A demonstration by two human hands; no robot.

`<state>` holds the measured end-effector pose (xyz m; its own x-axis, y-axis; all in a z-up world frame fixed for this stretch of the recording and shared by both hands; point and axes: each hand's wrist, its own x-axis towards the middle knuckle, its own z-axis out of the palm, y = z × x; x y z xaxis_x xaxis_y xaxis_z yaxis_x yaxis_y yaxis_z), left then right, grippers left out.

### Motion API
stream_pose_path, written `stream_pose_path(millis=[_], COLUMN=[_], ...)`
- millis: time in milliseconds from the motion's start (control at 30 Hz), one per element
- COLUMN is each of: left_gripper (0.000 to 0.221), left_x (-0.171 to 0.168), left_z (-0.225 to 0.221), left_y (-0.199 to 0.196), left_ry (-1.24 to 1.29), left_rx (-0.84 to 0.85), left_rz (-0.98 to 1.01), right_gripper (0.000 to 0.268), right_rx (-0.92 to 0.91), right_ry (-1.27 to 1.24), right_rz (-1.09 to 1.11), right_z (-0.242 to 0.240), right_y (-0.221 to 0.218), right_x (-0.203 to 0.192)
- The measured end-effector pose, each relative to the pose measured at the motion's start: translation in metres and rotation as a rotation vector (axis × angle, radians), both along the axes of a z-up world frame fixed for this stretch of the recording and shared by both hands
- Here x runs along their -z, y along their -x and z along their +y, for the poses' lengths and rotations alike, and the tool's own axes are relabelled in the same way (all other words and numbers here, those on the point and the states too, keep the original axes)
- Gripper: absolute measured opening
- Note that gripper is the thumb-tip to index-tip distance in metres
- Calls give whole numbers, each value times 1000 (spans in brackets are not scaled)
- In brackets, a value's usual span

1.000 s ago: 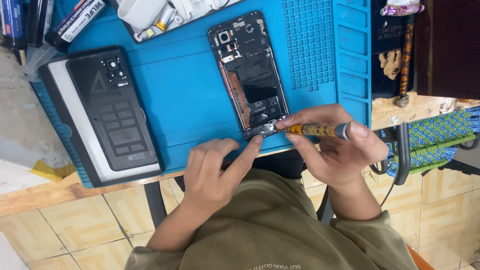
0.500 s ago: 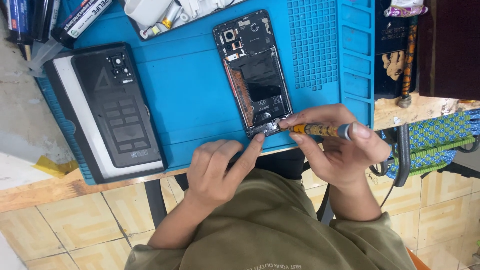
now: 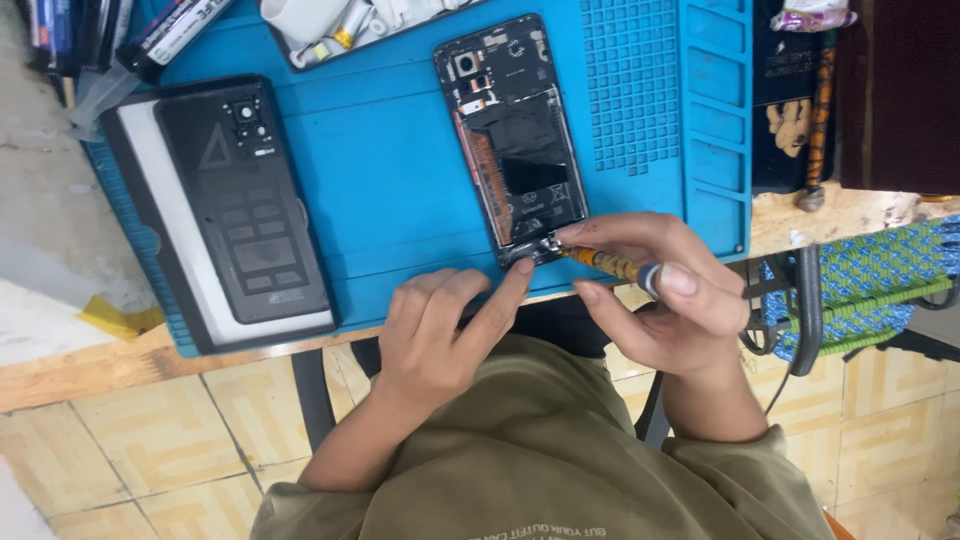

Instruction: Repairing a smartphone by using a precision screwdriver to manipulate internal screws.

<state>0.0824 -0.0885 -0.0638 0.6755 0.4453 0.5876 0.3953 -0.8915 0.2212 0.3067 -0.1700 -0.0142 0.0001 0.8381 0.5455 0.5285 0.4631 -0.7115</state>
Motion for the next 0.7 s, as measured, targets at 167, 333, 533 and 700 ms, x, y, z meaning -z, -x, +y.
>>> stream_pose_path(millis=[167,333,533,700], left_gripper=[29,27,19,24], left_x=[-13,-29,-70,-56], left_z=[-5,-16,21,52], left_y=[6,38,84,84], left_ry=[216,304,382,306], left_rx=[94,17,-701,-659], left_rz=[-40,-378,-355,-113], right_gripper=[92,97,111,87], right_rx=[3,74,276,302], right_ry=[-46,-103,-154,-76], right_rz=[-123,-312,-401,-306], right_z=[-7,-11,-22,-16], right_y=[-5,-22,-10,19], right_x=[4,31,38,15])
